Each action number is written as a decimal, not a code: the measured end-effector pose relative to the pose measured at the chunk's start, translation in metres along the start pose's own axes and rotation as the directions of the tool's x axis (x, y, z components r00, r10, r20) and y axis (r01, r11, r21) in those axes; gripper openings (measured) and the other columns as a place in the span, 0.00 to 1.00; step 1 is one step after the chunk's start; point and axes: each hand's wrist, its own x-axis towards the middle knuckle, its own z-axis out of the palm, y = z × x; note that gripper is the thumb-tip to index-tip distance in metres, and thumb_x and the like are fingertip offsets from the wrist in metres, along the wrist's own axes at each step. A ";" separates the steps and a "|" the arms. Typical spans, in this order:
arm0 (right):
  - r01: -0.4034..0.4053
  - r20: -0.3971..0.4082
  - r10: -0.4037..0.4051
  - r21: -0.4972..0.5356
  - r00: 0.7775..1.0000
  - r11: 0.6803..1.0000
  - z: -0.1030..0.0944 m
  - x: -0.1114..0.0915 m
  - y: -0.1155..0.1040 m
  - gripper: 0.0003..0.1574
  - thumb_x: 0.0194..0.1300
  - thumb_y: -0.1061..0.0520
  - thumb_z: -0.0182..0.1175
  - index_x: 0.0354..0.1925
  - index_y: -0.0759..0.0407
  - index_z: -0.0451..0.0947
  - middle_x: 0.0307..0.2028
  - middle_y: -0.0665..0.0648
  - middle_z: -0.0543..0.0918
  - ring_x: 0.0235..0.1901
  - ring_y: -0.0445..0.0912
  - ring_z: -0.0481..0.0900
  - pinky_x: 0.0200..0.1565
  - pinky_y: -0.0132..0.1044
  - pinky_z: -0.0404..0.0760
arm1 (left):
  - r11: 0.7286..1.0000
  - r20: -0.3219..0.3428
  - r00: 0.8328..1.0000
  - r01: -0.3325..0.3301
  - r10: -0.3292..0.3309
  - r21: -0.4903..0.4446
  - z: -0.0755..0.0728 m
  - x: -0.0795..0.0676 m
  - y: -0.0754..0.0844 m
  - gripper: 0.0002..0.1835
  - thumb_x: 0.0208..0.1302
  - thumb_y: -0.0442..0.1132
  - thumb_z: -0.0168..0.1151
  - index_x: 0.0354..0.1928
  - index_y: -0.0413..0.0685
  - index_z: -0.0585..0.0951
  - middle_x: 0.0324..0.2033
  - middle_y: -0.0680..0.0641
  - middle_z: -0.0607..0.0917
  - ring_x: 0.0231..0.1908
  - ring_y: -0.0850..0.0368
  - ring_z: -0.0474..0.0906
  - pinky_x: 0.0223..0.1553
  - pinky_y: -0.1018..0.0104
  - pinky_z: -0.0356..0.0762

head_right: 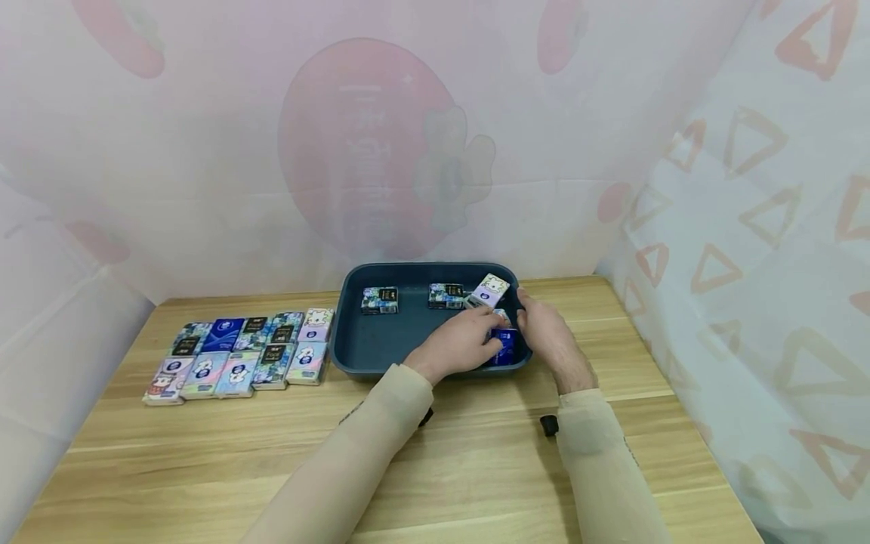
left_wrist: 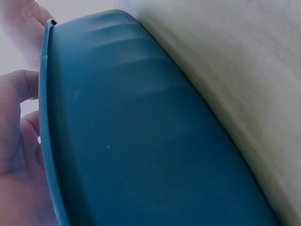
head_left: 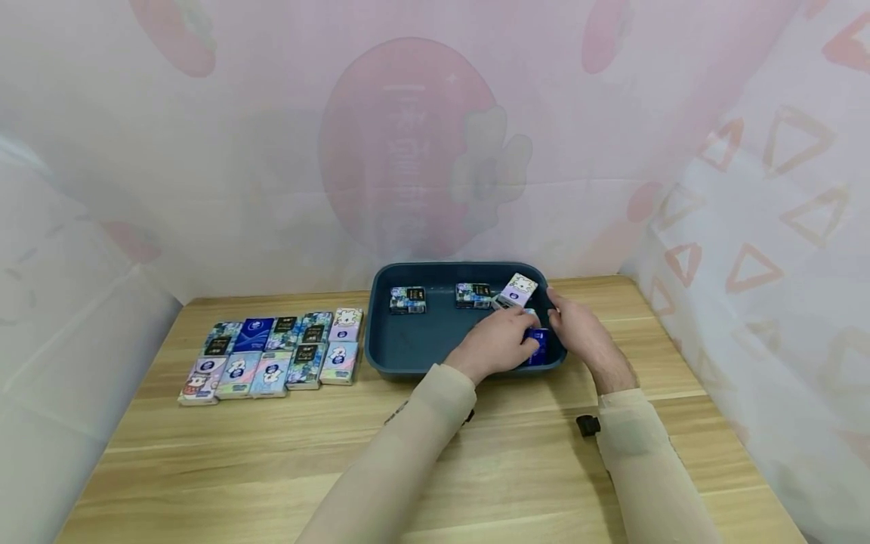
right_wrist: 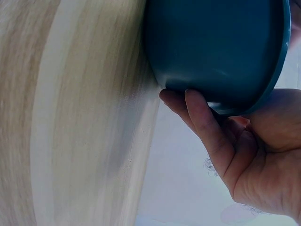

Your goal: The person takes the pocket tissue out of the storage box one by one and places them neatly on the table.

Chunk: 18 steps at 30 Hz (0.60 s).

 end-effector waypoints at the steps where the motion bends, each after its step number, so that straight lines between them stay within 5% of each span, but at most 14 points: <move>1: 0.003 -0.004 -0.004 -0.002 1.000 1.000 0.000 0.000 0.000 0.38 0.91 0.62 0.49 0.90 0.71 0.62 0.26 0.56 0.73 0.19 0.44 0.67 0.27 0.38 0.71 | 0.999 -0.004 1.000 0.007 -0.007 -0.034 0.000 -0.001 0.000 0.19 0.91 0.49 0.63 0.73 0.54 0.87 0.68 0.48 0.89 0.60 0.54 0.88 0.71 0.55 0.90; 9: 0.010 -0.017 -0.010 -0.006 1.000 1.000 0.000 0.000 0.000 0.37 0.89 0.64 0.51 0.89 0.72 0.65 0.24 0.54 0.70 0.19 0.44 0.67 0.27 0.37 0.69 | 0.997 -0.017 1.000 0.021 -0.022 -0.081 -0.002 -0.006 0.007 0.14 0.81 0.48 0.79 0.49 0.52 0.82 0.48 0.51 0.84 0.46 0.57 0.77 0.51 0.65 0.78; 18: 0.007 -0.010 -0.007 -0.002 1.000 1.000 0.000 0.000 0.001 0.37 0.91 0.62 0.50 0.89 0.71 0.64 0.26 0.56 0.71 0.21 0.46 0.67 0.29 0.39 0.70 | 0.994 -0.043 0.999 -0.001 -0.004 -0.109 -0.013 -0.016 0.001 0.16 0.85 0.41 0.74 0.67 0.51 0.83 0.64 0.48 0.91 0.58 0.55 0.86 0.69 0.58 0.90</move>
